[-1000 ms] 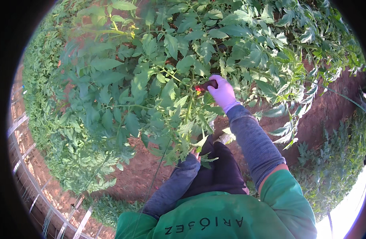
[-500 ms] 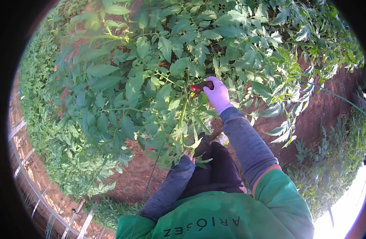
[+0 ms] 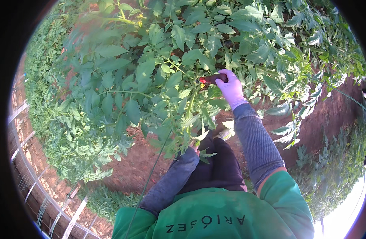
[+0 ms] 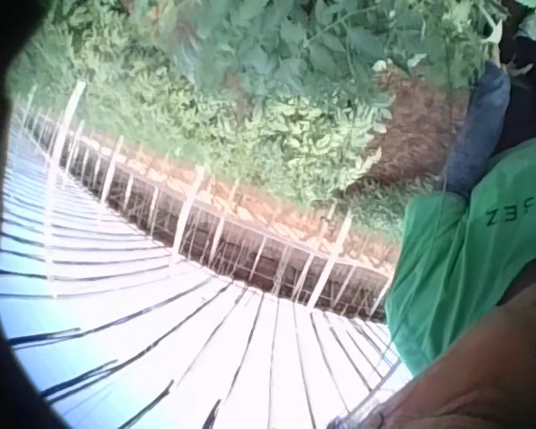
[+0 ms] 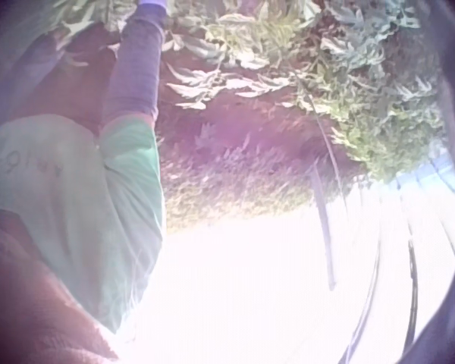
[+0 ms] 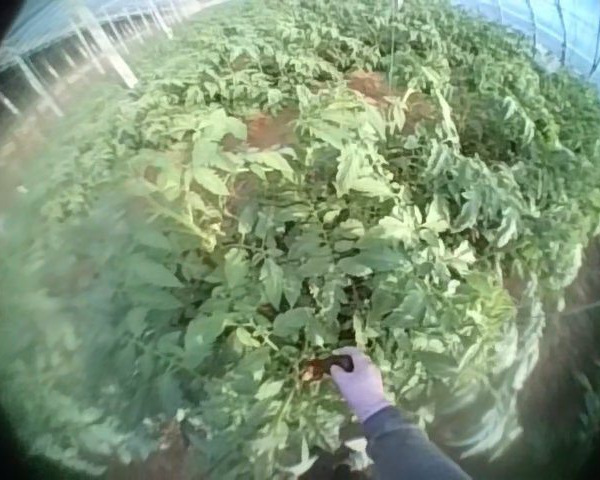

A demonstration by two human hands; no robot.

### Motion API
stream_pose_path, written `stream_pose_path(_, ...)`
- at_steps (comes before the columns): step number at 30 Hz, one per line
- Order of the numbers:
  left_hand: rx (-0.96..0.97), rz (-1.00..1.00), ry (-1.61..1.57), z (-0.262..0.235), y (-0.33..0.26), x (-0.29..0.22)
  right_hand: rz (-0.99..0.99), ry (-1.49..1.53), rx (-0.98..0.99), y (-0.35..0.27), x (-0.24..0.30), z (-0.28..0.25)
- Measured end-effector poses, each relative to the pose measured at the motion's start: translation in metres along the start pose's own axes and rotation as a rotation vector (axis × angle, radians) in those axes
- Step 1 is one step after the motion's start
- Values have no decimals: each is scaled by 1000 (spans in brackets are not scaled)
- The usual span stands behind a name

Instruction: The person walks between rows of tomato plants in a greenhouse and uses a small red handheld cutter to harvest ripe red tomatoes. They reach into the foliage, cut the stems, and collect the tomatoes in their hand, moving along the row as they work.

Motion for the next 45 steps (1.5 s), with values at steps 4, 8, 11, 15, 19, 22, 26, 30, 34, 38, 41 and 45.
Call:
stream_pose_path(4, -19, 488, 921, -9, -35, -79, -42, -72, 43, -7, 9, 15)
stream_pose_path(8, -24, 476, 1063, -9, -39, -95, 18, -25, 46, -11, 0, 15)
stream_pose_path(11, 117, 317, 1056, -12, -43, -114, 107, 383, 58, -31, -3, -3)
stream_pose_path(15, 79, 285, 1031, -12, -35, -102, 235, 1229, 219, -95, -7, -32)
stream_pose_path(19, 77, 382, 1358, -8, -37, -122, 242, 1467, 236, -181, -26, -66)
stream_pose_path(22, 24, 128, 798, -18, -35, -131, 325, 1564, 177, -252, -42, -98)
stream_pose_path(26, -39, 123, 611, -19, -60, -169, 306, 1652, 25, -350, -66, -153)
stream_pose_path(30, -129, 38, 966, -25, -33, -169, 262, 1680, -267, -439, -104, -196)
stream_pose_path(34, 93, -27, 1633, 8, -53, -205, 207, 1799, -555, -513, -135, -219)
stream_pose_path(38, 248, 35, 2076, 86, -115, -280, 163, 1887, -712, -559, -152, -225)
stream_pose_path(41, 79, 39, 1535, 133, -86, -315, 149, 1938, -773, -566, -162, -225)
stream_pose_path(45, -47, 669, 1135, 168, 38, -334, 195, 1989, -767, -540, -167, -237)
Point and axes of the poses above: each hand's wrist, its own y-axis towards the middle knuckle, its own z-axis out of the palm, x = y × z, the point moved 3 cm from there along y, towards the middle knuckle, and after that the axes turned 6 degrees about x, right-handed, at the moved point
